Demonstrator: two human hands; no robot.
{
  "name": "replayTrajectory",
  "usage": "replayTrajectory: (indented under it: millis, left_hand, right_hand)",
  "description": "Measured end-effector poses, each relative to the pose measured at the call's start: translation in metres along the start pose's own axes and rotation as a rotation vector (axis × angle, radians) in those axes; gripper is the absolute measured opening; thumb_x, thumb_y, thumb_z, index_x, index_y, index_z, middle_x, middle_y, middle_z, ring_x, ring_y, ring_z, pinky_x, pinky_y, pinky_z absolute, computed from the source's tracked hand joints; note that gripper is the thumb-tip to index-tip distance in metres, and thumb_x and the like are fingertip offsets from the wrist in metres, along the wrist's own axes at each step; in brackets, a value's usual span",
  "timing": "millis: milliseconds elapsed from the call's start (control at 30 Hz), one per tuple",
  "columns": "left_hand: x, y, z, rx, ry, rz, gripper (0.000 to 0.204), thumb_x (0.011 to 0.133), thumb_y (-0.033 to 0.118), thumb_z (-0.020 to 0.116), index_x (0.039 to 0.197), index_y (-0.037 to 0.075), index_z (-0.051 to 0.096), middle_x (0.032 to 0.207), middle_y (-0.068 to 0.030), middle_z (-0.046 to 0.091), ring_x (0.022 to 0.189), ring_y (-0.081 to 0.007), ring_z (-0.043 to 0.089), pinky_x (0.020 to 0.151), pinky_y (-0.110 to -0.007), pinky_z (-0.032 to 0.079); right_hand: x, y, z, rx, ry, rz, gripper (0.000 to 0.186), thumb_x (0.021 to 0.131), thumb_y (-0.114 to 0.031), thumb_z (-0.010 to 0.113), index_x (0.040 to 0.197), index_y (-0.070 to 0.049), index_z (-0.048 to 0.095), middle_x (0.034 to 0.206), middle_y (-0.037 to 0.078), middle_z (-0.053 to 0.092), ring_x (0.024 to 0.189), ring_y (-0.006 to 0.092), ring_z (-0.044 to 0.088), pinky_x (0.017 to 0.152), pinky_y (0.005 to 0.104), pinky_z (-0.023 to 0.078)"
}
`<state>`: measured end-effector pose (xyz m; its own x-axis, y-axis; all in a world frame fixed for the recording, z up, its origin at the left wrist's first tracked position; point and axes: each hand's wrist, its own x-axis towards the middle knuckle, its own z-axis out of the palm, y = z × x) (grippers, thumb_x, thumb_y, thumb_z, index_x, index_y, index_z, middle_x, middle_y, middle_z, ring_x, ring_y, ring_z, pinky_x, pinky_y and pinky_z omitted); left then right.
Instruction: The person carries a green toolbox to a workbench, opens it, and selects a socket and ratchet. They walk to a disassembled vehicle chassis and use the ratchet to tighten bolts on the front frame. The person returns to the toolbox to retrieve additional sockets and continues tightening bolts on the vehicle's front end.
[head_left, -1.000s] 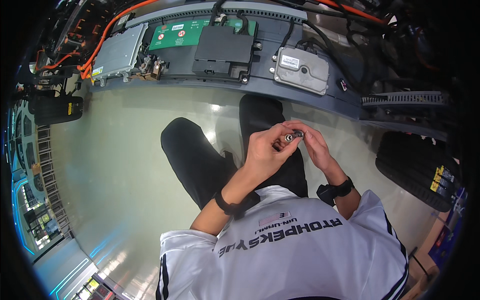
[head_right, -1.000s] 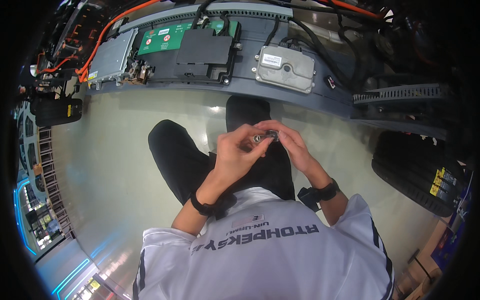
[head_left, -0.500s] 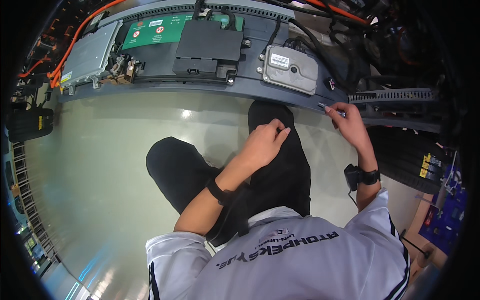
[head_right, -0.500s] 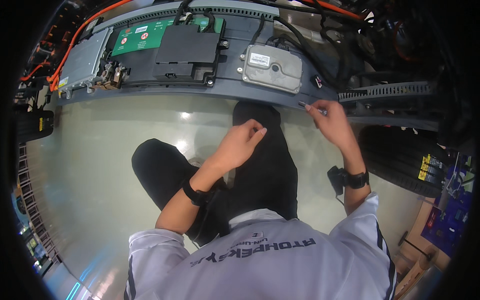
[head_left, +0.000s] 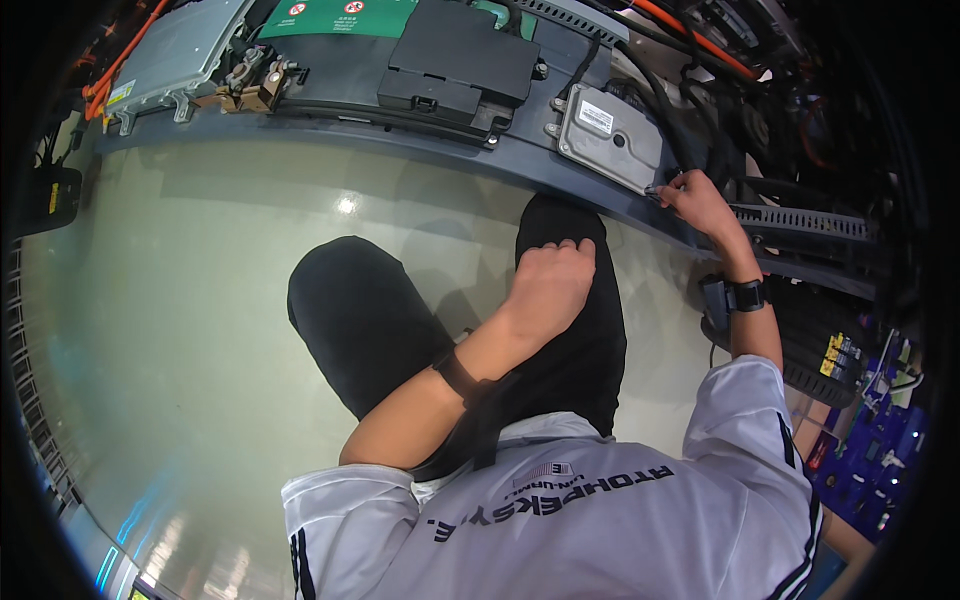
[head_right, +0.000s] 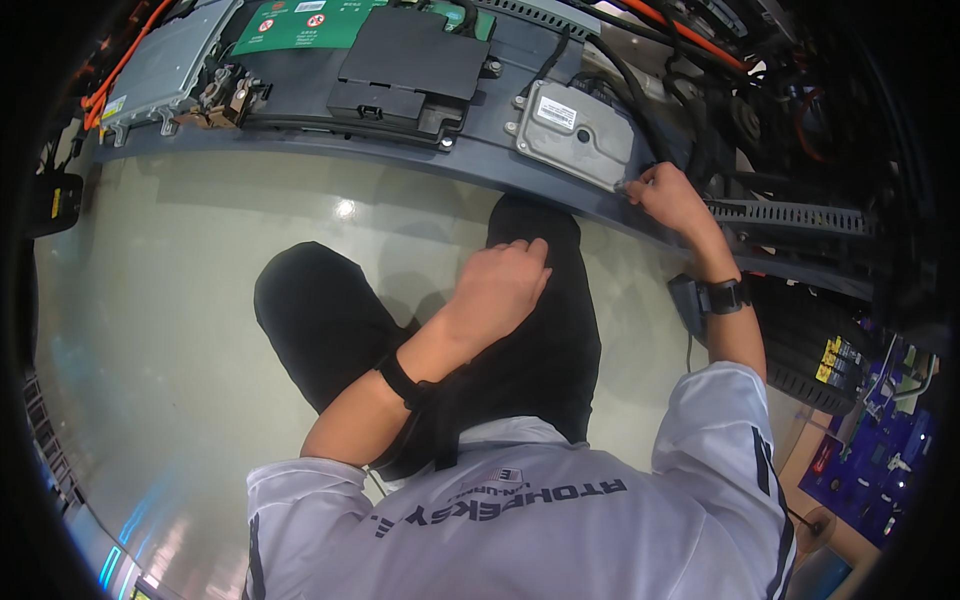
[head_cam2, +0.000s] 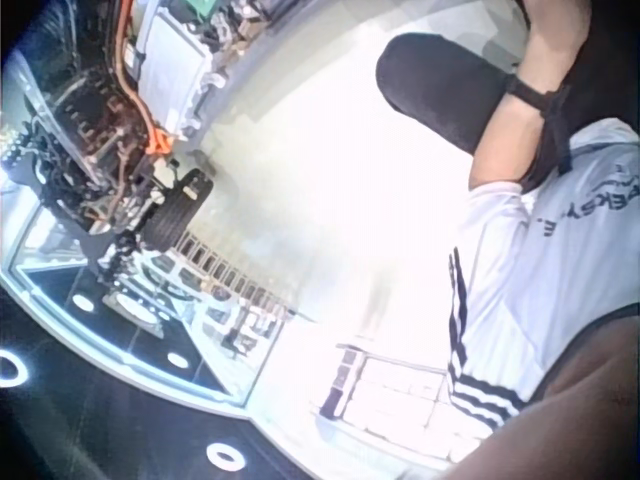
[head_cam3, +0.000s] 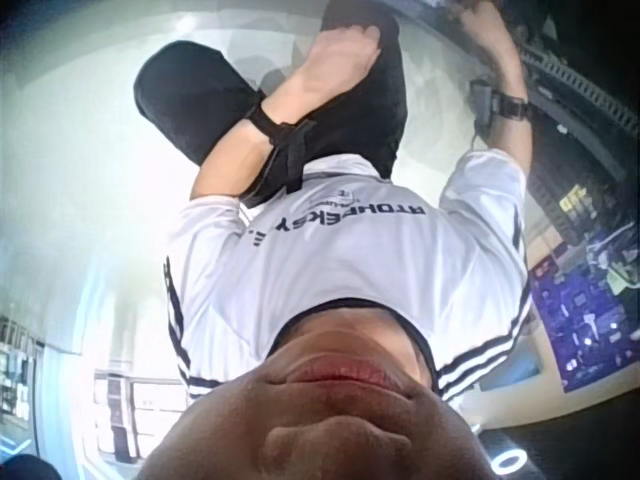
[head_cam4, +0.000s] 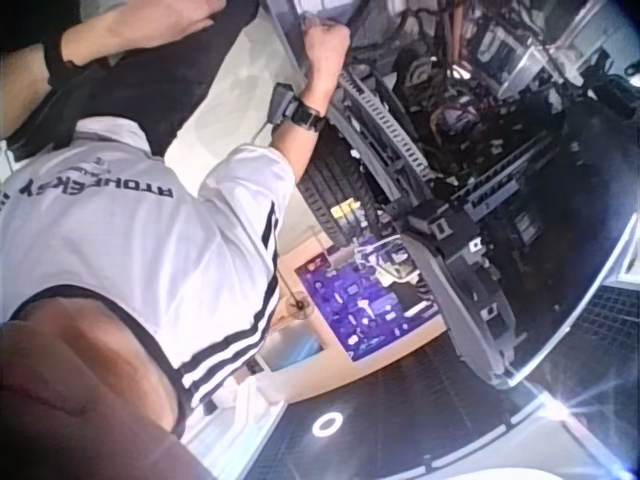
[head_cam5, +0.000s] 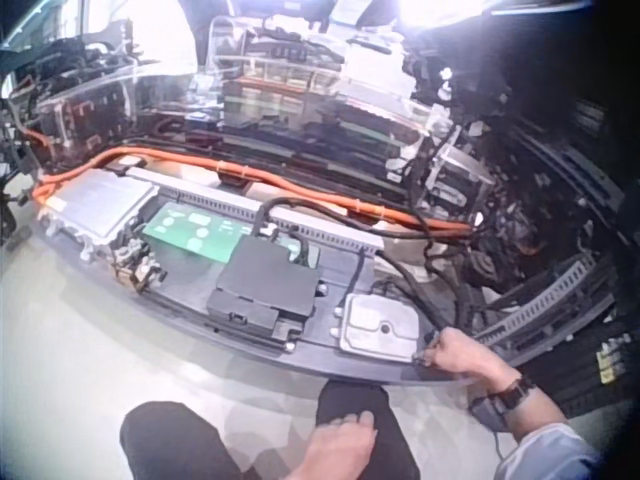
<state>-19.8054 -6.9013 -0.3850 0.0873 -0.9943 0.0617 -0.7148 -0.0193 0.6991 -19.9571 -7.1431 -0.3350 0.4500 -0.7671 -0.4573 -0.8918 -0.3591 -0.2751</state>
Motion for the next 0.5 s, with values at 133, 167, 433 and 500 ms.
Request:
replayTrajectory:
  millis: [133,167,433,500]
  left_hand:
    - [-0.003,-0.001,-0.003,0.029,-0.010,-0.004,0.017,0.087,0.016,0.060,0.091,0.000,0.057,0.082,-0.0158,0.063,0.077,-0.0330,0.063,0.067,-0.042,0.051]
    - [-0.003,-0.001,-0.003,0.038,-0.012,0.002,0.017,0.087,0.016,0.060,0.091,0.000,0.057,0.082,-0.0158,0.063,0.077,-0.0328,0.063,0.068,-0.042,0.051]
    - [-0.010,0.006,-0.029,-0.039,-0.112,-0.034,0.020,0.087,0.019,0.060,0.095,0.001,0.056,0.084,-0.0166,0.064,0.082,-0.0344,0.063,0.070,-0.043,0.051]
    - [-0.013,0.018,-0.046,-0.123,-0.118,-0.057,0.022,0.088,0.020,0.059,0.098,0.001,0.055,0.086,-0.0175,0.063,0.083,-0.0357,0.063,0.071,-0.044,0.051]
  right_hand:
    - [-0.005,-0.019,-0.008,-0.419,0.041,-0.260,0.029,0.079,-0.022,0.066,0.086,0.006,0.068,0.080,0.023,0.066,0.080,0.0370,0.064,0.074,0.0412,0.051]
    - [-0.006,-0.026,-0.011,-0.466,0.007,-0.259,0.029,0.079,-0.022,0.066,0.087,0.006,0.068,0.084,0.024,0.066,0.084,0.0389,0.063,0.076,0.0424,0.050]
    - [-0.007,-0.013,-0.013,0.057,-0.109,0.046,0.033,0.086,-0.026,0.062,0.074,0.004,0.067,0.054,0.008,0.059,0.056,0.0158,0.060,0.058,0.0310,0.046]
    - [-0.033,0.007,-0.018,0.142,-0.016,0.009,0.036,0.085,-0.029,0.064,0.074,0.005,0.068,0.055,0.009,0.060,0.052,0.0158,0.057,0.053,0.0317,0.044]
